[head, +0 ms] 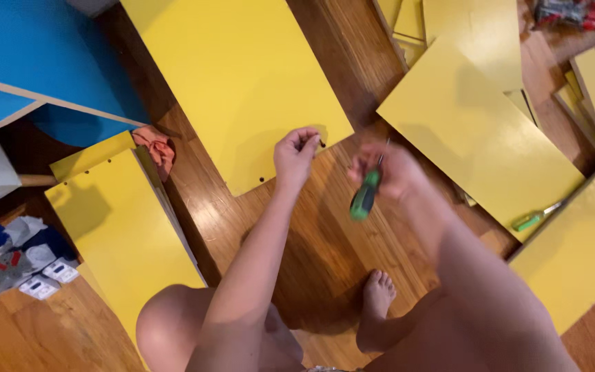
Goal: The person is assembling a piece of furniture using a screwdriver. They are screwing screws into yellow wooden panels, aligning them, and securing them together.
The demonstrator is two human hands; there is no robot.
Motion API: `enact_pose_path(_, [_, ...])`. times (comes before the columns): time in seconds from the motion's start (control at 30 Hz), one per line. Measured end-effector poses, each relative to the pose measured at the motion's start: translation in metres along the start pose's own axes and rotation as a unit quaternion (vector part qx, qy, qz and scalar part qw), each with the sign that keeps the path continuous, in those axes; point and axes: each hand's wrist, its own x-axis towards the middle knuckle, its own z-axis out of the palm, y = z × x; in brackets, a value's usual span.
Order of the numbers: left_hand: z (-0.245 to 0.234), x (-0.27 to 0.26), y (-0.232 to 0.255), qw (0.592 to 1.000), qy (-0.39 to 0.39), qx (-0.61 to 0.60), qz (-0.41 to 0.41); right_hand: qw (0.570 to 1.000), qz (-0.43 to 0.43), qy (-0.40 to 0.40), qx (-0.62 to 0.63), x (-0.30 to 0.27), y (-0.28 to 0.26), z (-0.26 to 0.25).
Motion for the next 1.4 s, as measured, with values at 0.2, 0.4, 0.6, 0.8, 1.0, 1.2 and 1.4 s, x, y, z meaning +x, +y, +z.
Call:
enact_pose_path(0.2, [-0.002,-0.017,0.024,0.991,0.002,0.131,0.039,0.999,0.014,-0.016,0.026,-0.007,0.026,-0.025])
enact_pose_path(0.4, [0.002,-0.032,0.051,0.956,0.004,0.276,0.101,0.998,0.032,-0.053,0.01,-0.019,0.02,-0.03])
enact_pose_path(0.6, [0.002,-0.033,0.061,0.962,-0.012,0.264,0.072,0.96,-0.028,-0.093,-0.264,-0.054,0.007,-0.022])
enact_pose_path(0.8, [0.009,-0.034,0.067,0.957,0.003,0.28,0.075,0.456,-0.279,0.049,-0.844,-0.136,-0.039,0.012])
enact_pose_path(1.0, [0.01,-0.03,0.067,0.957,-0.007,0.285,-0.048,0.314,-0.493,-0.036,-0.81,-0.186,-0.061,0.061])
enact_pose_path(1.2, [0.006,-0.025,0.062,0.967,-0.009,0.255,0.004,0.226,-0.496,-0.047,-0.837,-0.18,-0.053,0.089])
enact_pose_path(1.4, [0.005,-0.027,0.059,0.96,-0.014,0.28,-0.023,0.174,-0.505,-0.058,-0.844,-0.173,-0.053,0.093])
